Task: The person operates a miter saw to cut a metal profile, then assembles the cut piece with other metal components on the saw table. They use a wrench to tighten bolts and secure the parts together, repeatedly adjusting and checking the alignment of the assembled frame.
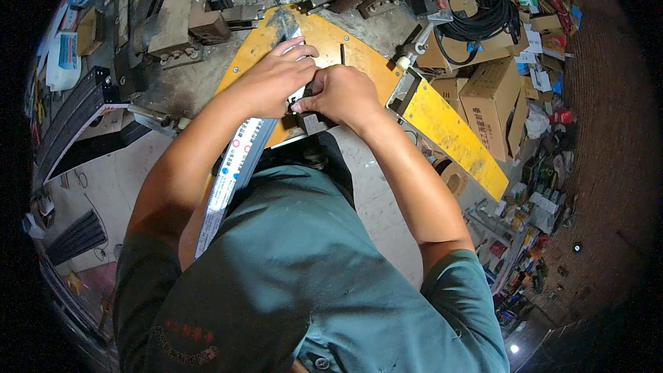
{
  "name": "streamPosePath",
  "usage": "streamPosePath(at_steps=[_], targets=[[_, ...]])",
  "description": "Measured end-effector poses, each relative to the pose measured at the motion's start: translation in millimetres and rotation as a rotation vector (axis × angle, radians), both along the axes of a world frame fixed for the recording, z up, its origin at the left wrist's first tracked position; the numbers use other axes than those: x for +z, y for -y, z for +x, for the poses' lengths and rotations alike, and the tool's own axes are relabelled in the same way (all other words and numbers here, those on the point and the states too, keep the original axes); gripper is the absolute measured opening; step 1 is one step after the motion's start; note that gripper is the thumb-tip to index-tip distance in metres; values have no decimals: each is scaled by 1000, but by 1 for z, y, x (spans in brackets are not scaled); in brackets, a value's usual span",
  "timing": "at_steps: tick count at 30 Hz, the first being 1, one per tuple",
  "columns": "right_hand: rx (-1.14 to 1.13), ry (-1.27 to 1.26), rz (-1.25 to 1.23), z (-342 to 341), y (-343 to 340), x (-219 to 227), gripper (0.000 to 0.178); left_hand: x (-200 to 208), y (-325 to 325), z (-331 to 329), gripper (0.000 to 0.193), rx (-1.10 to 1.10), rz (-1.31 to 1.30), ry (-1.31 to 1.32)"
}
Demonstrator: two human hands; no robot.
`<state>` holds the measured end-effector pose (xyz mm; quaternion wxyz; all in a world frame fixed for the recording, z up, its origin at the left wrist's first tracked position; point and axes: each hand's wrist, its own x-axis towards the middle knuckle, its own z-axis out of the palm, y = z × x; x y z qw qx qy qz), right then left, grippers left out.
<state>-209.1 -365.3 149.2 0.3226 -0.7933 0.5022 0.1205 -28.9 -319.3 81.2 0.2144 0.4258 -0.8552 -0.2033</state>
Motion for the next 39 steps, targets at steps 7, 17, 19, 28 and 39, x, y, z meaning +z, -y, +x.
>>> streamPosePath(at_steps=[7,17,19,28,39], targets=[[98,-97,-69,6,6,8,48,0,0,-1,40,14,-17,19],[159,-167,-171,11,-1,5,53,5,1,1,44,-21,23,41],[155,-165,-173,7,0,2,53,7,0,1,45,-19,29,33],[-153,158,274,-29,33,-11,47,9,-1,1,59,0,67,37],[-267,300,527,-45,31,-31,26,6,1,0,59,-7,49,31]])
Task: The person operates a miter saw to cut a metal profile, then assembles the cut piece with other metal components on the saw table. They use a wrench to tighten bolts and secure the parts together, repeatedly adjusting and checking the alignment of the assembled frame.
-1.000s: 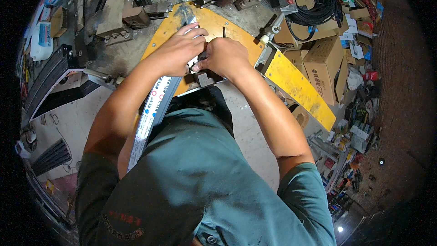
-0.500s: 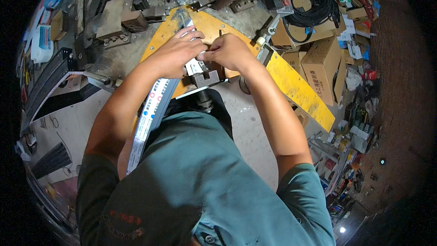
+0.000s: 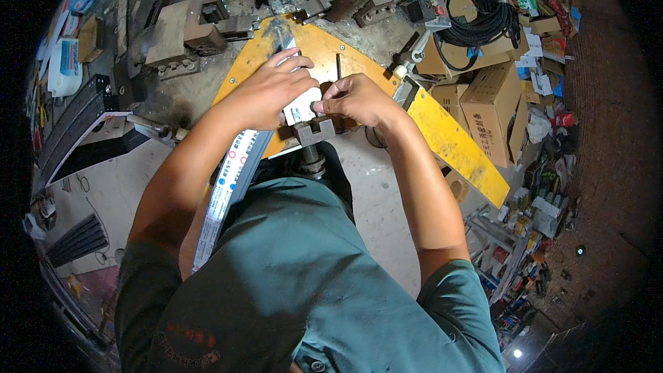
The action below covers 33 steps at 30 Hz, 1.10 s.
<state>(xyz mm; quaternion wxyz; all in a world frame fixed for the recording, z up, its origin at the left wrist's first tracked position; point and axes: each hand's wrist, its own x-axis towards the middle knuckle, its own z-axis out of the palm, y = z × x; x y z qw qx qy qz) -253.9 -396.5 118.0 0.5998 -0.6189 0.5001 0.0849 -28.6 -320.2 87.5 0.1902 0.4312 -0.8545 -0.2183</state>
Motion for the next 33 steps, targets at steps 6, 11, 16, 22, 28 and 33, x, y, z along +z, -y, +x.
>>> streamPosePath(at_steps=[6,11,16,22,28,33], targets=[[-93,179,158,-8,-2,-4,11,1,-1,0,60,10,-8,4],[-122,154,288,-10,5,1,9,3,0,-1,62,3,19,18],[-183,177,262,-6,-6,4,11,2,0,0,59,7,19,14],[-172,149,206,-2,-10,10,11,-2,0,-1,56,17,-16,-8],[-119,171,152,-1,-12,6,15,-2,0,0,54,9,-26,-4],[-148,167,48,-5,-14,1,21,-2,-1,-2,53,36,-32,-15]])
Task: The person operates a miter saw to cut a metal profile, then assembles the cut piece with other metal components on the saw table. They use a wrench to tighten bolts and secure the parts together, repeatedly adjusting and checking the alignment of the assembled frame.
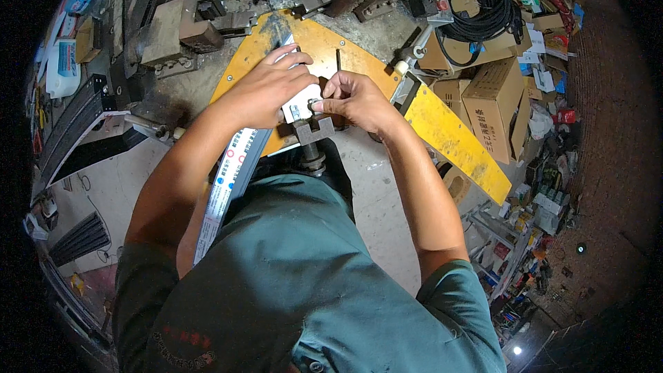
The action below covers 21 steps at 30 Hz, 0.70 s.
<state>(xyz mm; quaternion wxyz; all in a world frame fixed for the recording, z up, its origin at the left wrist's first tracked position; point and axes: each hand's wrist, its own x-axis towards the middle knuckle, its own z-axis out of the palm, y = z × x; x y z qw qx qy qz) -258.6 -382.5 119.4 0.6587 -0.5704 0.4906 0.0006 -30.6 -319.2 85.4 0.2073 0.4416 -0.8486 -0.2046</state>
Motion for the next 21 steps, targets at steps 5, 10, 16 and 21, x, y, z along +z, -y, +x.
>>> streamPosePath(at_steps=[5,10,16,21], targets=[[8,2,-20,-2,-3,-1,25,3,1,1,54,-22,21,27],[24,27,51,-2,-4,-2,22,6,2,2,58,-35,40,25],[58,-13,146,-2,2,-10,17,6,0,1,62,-28,43,29],[32,14,87,-1,1,-13,18,5,1,1,62,-25,63,-2]])
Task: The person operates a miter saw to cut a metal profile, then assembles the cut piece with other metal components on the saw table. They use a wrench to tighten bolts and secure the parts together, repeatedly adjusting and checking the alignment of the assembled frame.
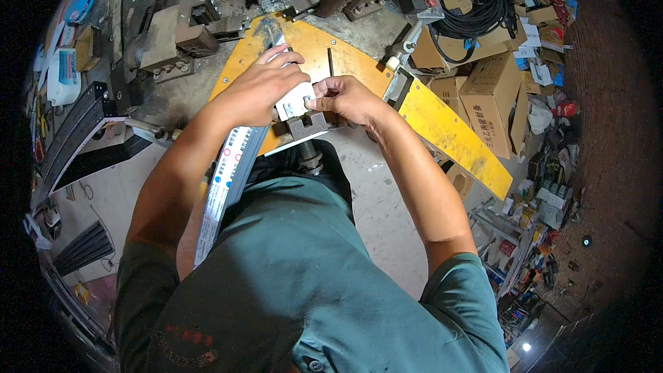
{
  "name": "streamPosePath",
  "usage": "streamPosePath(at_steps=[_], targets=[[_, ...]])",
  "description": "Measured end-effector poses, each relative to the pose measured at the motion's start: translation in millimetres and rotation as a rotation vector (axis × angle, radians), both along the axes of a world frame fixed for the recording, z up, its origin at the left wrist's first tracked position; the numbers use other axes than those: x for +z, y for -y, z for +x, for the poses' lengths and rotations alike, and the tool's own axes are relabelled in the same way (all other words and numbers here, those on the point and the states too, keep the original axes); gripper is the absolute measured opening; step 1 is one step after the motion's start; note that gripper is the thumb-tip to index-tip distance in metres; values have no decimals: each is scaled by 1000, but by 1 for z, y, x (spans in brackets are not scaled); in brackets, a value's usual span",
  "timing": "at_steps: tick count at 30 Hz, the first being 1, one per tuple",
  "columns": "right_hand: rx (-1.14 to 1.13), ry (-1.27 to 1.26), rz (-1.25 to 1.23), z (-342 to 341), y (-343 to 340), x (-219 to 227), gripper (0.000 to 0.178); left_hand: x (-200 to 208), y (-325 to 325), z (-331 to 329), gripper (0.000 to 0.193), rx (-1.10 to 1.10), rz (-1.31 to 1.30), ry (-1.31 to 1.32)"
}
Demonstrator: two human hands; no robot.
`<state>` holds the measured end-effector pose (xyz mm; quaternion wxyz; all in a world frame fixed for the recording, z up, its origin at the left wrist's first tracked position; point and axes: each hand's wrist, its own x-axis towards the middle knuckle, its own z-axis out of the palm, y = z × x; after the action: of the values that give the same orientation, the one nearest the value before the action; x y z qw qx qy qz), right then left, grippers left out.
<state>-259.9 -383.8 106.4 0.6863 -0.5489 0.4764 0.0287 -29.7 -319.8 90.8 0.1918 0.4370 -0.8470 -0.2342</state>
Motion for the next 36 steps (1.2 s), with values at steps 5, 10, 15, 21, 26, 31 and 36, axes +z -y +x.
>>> streamPosePath(at_steps=[5,10,15,21,26,31,36], targets=[[-61,-70,116,-2,0,2,24,-1,-1,2,59,-9,-31,16],[-142,17,40,-3,-11,-5,29,-1,-1,0,59,-6,-38,19],[-222,42,27,2,-18,-14,26,1,0,0,58,-14,-27,49],[-176,-11,-37,4,-15,-22,25,1,0,0,59,2,-31,37],[-184,-32,-45,-1,-13,-29,26,2,1,0,63,-8,4,26],[-275,55,63,-6,-18,-26,27,3,-1,0,64,-12,-22,43],[-300,27,-27,-3,-25,-20,28,1,0,0,66,-25,24,52]])
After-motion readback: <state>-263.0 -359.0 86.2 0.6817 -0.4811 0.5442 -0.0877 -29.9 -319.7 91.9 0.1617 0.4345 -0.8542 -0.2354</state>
